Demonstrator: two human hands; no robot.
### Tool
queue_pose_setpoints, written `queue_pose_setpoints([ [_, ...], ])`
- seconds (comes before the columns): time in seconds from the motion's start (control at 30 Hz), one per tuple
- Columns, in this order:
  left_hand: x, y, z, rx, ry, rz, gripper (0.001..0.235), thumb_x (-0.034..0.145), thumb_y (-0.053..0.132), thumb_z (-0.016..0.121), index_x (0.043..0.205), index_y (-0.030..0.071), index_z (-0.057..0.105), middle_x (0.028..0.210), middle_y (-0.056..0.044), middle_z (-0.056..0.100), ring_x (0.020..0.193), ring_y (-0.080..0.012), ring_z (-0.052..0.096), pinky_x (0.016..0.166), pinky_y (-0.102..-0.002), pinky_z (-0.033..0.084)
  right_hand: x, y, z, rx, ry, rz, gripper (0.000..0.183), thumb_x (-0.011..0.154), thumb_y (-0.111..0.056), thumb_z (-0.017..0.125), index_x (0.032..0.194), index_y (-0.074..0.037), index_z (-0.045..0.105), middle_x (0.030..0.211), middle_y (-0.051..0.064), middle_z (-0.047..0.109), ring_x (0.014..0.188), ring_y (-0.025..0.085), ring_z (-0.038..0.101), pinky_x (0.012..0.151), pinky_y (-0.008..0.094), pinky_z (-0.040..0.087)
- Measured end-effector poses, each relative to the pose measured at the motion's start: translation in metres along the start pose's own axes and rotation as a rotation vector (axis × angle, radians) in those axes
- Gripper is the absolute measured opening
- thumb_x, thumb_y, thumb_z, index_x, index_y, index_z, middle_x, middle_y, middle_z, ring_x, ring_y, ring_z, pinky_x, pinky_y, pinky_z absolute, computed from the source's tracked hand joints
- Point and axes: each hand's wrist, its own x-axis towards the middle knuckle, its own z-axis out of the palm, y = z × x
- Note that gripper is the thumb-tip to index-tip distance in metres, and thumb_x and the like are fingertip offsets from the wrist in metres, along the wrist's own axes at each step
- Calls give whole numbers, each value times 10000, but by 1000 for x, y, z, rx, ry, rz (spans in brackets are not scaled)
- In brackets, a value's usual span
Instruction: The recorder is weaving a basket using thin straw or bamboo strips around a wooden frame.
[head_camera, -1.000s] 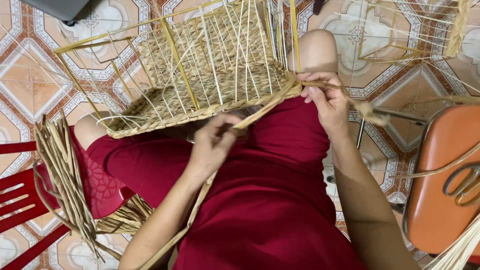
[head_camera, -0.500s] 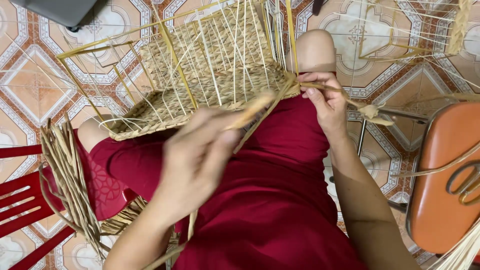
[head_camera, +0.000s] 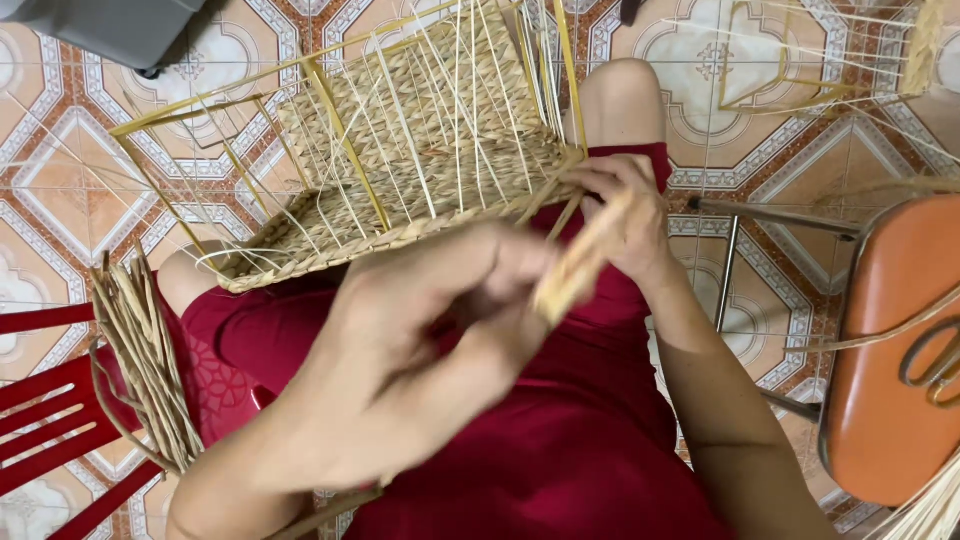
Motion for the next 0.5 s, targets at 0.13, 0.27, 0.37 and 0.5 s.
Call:
queue_pose_setpoints([
  [0.13,11,-26,24,-103,-70,88,151,944,26,605,1076,15,678,847,-58,680,682,-127,616,609,-269,500,6,-8,-2,-41,-31,113,335,881,35,664,1186,-69,756,1219,104,698,1135,304,628,1018,394,518],
  [0.27,59,-123,67,130,157,122,281,960,-14,548,1218,21,655,957,-118,660,814,-202,687,740,-356,583,0,0,-2,-44,-42,37,297,879,43,679,1145,-63,758,1220,81,715,1129,294,630,1010,420,492],
  [0.37,89,-173,81,279,385,197,282,1005,39,608,1279,49,676,962,-152,650,817,-248,676,743,-381,591,-2,1,-6,-27,-25,46,268,859,60,667,1095,-45,738,1224,105,708,1126,302,628,994,405,503],
  [0.5,108,-176,87,312,355,-110,205,990,150,663,1158,50,724,938,-144,664,659,-229,680,579,-325,629,-6,3,-8,42,-9,92,264,832,114,638,1051,-12,713,1201,133,691,1134,299,646,1010,384,520],
])
